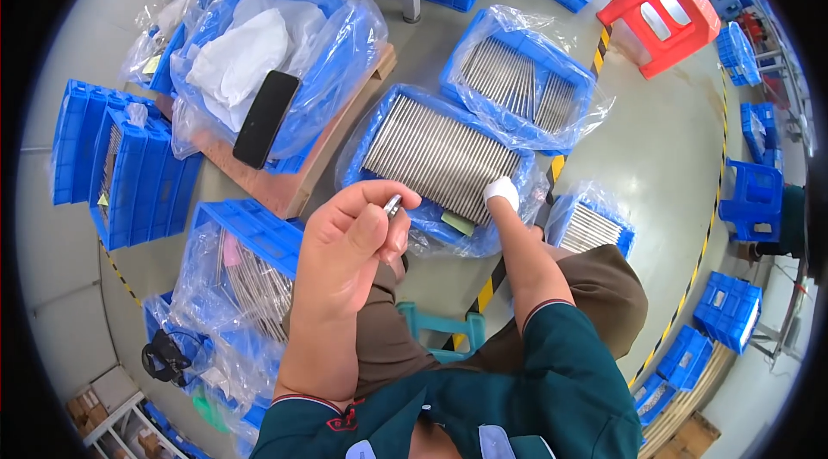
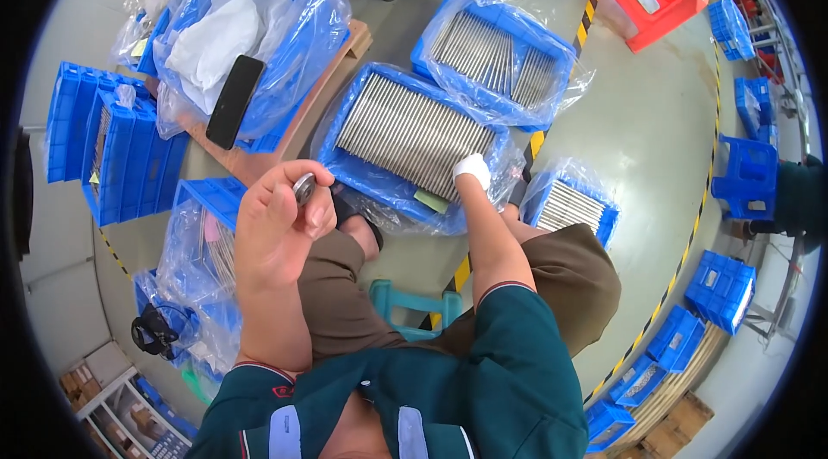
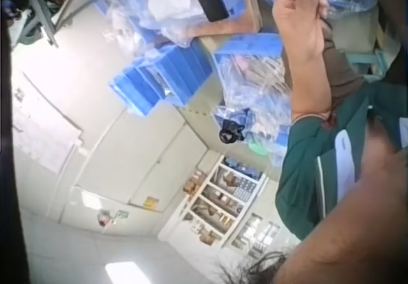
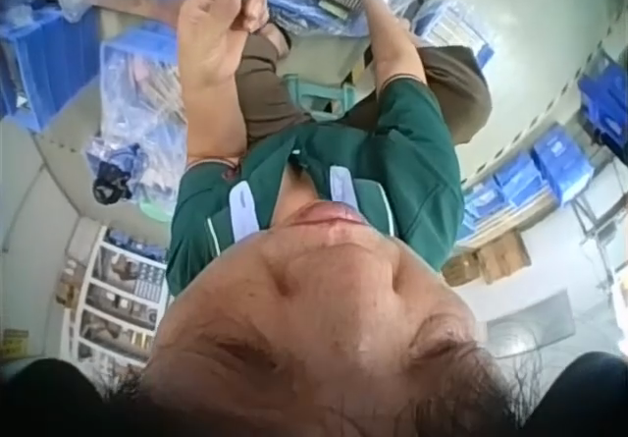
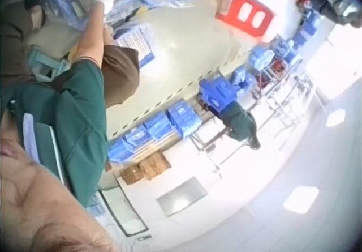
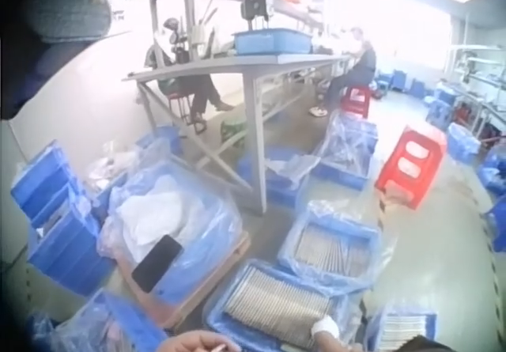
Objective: Picking up metal rods one by one and arranging them neatly into a blue plastic tray within a factory setting.
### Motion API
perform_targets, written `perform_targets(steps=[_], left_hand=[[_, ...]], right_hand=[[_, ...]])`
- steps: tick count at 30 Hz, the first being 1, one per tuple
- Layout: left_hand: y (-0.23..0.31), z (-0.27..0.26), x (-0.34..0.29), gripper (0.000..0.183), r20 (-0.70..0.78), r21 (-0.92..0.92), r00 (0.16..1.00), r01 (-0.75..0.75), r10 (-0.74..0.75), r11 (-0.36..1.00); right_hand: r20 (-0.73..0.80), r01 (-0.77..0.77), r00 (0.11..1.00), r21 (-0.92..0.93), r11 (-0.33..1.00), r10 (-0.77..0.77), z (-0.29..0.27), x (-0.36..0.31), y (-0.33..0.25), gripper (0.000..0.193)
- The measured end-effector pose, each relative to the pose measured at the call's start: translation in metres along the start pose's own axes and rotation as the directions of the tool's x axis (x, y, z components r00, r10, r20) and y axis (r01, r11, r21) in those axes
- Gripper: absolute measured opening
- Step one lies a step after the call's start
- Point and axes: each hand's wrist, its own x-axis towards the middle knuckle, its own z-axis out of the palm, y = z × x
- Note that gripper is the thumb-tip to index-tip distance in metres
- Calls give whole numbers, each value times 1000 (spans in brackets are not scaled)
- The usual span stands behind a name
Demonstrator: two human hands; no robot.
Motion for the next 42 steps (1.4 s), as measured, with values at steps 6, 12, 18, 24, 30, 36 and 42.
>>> perform_targets(steps=[6,12,18,24,30,36,42], left_hand=[[-4,6,3,41,-48,-1,998,33,-33,999],[4,7,6,53,-168,75,982,105,-91,992],[0,-3,24,49,-224,43,968,126,-113,991],[7,-4,44,51,-321,-21,926,202,-198,979],[4,-10,63,47,-340,-25,916,217,-213,976],[5,-16,72,46,-334,-56,916,214,-220,975],[5,-21,77,46,-368,-59,905,206,-213,977]], right_hand=[[73,365,931,-119,923,-358,-31,23,-20,32],[-359,624,778,346,700,-516,-118,57,-95,31],[-227,345,924,147,927,-308,-125,222,-57,46],[-198,199,963,56,978,-185,-92,257,-85,57],[-154,-21,988,-3,1000,20,-94,226,-122,72],[-282,-133,951,-1,991,127,-81,222,-139,34],[-346,-188,920,22,982,184,-69,244,-131,23]])
